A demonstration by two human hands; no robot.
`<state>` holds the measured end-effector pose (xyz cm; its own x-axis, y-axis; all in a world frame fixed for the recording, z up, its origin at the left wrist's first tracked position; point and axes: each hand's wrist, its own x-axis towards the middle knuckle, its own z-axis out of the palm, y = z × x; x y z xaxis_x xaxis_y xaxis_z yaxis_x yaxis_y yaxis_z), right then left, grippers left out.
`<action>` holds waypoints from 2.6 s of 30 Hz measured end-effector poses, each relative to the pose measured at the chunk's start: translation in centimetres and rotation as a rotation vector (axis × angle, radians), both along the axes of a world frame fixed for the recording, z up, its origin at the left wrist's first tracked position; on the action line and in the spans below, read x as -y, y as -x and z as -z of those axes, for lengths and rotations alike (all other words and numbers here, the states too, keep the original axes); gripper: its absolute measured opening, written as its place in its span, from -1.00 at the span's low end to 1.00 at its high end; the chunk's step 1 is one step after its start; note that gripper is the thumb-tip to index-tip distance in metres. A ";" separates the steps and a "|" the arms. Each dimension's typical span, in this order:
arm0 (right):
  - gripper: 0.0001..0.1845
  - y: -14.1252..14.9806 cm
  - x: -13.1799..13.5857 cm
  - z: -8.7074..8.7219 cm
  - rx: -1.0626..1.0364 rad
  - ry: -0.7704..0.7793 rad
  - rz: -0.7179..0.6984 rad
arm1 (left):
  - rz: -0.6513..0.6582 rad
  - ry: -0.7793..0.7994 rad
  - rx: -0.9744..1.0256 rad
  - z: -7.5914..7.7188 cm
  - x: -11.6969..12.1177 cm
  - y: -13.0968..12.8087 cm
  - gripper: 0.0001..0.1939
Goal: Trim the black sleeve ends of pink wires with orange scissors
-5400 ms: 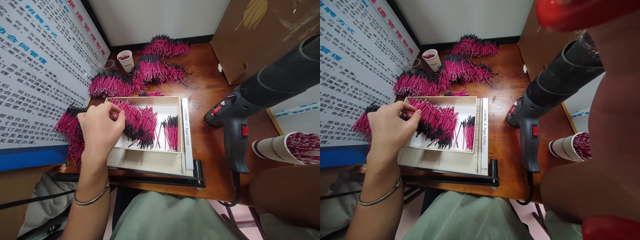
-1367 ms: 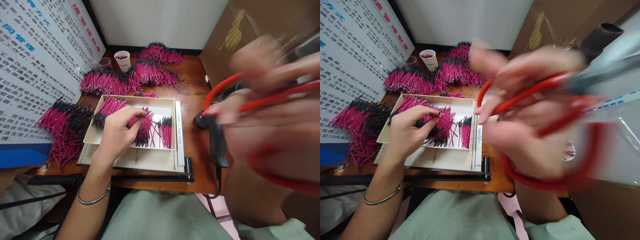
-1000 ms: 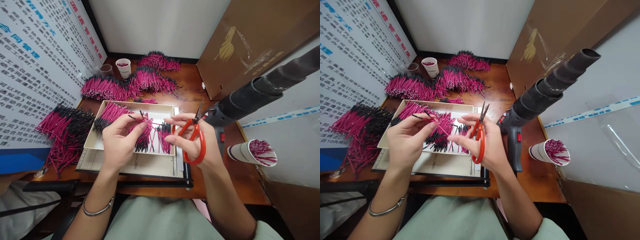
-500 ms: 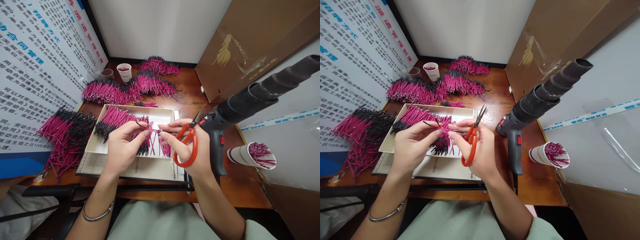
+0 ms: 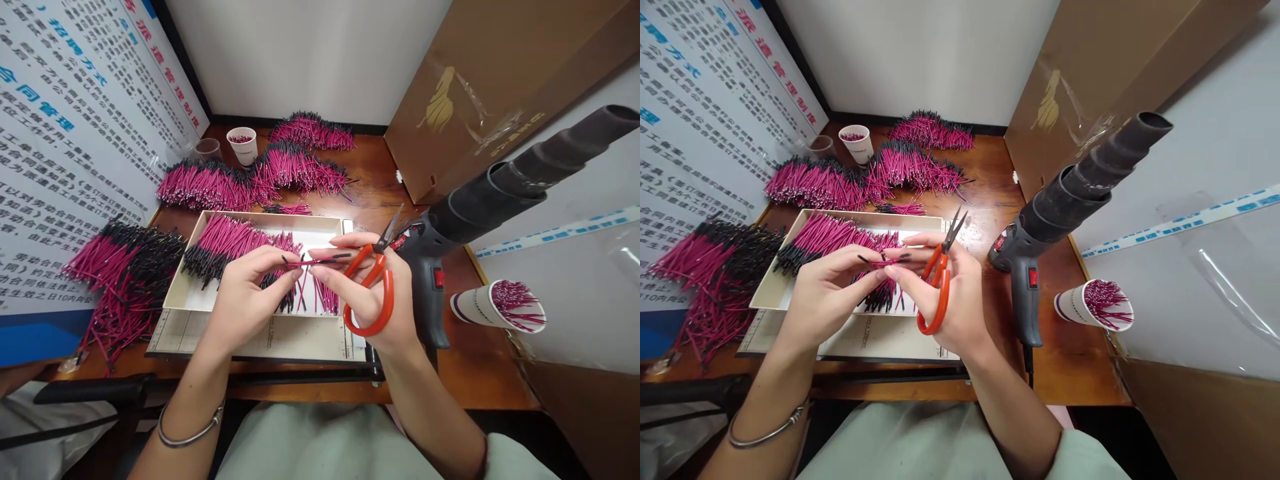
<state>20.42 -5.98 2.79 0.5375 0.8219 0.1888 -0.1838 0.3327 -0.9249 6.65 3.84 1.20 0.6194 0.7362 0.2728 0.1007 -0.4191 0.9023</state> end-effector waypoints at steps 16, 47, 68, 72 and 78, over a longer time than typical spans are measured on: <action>-0.66 0.8 -0.3 0.0 0.052 0.126 0.040 | 0.032 0.081 -0.050 0.4 -0.1 0.1 -0.88; -0.82 -0.3 1.7 -0.7 0.134 0.183 0.288 | -0.344 -0.579 -0.222 -1.0 -5.3 4.0 -0.82; -0.68 0.7 0.4 0.3 -0.024 0.159 0.040 | -0.142 -0.363 -0.138 -1.4 -1.1 2.5 -0.81; -0.69 1.2 0.1 0.6 0.014 0.168 -0.043 | -0.068 -0.158 0.017 -1.4 1.2 0.7 -0.85; -0.71 1.7 0.1 1.1 0.041 0.178 -0.060 | -0.030 -0.128 0.158 -0.6 1.8 0.1 -0.85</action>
<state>18.77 -6.09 1.71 0.4809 0.8748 0.0585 -0.1590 0.1527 -0.9754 6.59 2.04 1.84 0.5403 0.7067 0.4568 -0.0236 -0.5300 0.8477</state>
